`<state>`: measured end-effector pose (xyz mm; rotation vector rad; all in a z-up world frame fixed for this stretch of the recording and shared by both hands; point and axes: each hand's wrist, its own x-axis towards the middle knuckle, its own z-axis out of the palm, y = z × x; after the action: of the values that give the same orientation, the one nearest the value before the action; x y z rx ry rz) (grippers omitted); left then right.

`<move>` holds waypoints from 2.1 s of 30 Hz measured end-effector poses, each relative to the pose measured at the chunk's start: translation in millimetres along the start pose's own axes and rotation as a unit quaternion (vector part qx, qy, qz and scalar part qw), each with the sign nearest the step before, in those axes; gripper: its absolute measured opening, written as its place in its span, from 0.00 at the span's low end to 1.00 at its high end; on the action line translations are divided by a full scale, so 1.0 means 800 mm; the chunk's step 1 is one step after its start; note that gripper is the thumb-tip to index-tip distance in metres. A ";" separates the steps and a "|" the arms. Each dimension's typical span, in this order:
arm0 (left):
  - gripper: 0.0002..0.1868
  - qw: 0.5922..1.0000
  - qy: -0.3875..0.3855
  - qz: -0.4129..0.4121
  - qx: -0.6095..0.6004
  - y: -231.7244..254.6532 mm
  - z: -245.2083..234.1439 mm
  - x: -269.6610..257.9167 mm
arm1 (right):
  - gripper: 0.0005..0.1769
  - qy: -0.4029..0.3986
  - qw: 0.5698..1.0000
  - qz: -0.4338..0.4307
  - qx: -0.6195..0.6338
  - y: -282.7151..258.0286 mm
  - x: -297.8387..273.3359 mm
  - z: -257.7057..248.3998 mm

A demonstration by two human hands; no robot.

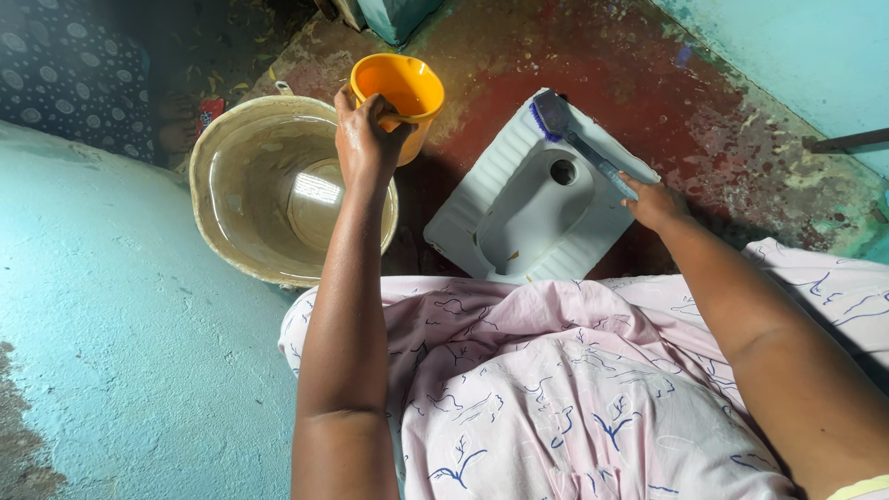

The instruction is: The person pours liquid detergent into a squat toilet, then uses a brush to scrub the interior surfaces. They repeatedly scoop water from a bucket with a yellow cup and pour it into the toilet to rinse the area.

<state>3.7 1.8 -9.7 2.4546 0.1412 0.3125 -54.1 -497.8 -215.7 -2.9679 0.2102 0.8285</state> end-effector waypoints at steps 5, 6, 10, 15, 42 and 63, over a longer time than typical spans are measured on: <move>0.27 1.000 -0.015 -0.003 0.000 -0.001 0.000 0.000 | 0.39 -0.045 0.999 0.020 0.010 -0.025 -0.012 -0.005; 0.27 1.000 -0.014 0.000 0.002 -0.003 0.000 0.000 | 0.39 -0.047 0.999 0.019 0.015 -0.028 -0.013 -0.006; 0.26 1.000 -0.008 -0.001 0.009 -0.021 -0.006 0.002 | 0.39 -0.037 0.999 0.017 0.018 -0.032 -0.017 -0.002; 0.25 0.997 0.001 -0.080 0.018 -0.054 -0.028 0.009 | 0.40 -0.035 0.999 0.020 0.033 -0.023 -0.014 0.004; 0.29 0.974 -0.096 0.153 -0.137 0.170 0.148 -0.061 | 0.46 0.063 0.987 -0.135 0.058 -0.039 0.022 0.037; 0.24 0.985 -0.116 0.078 -0.097 0.143 0.017 -0.121 | 0.40 0.070 0.988 -0.138 -0.026 -0.021 -0.013 0.068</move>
<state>-83.3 -113.1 32.9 2.2915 -0.1757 0.0997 -87.9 -475.1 -256.7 -3.0083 -0.2169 0.6018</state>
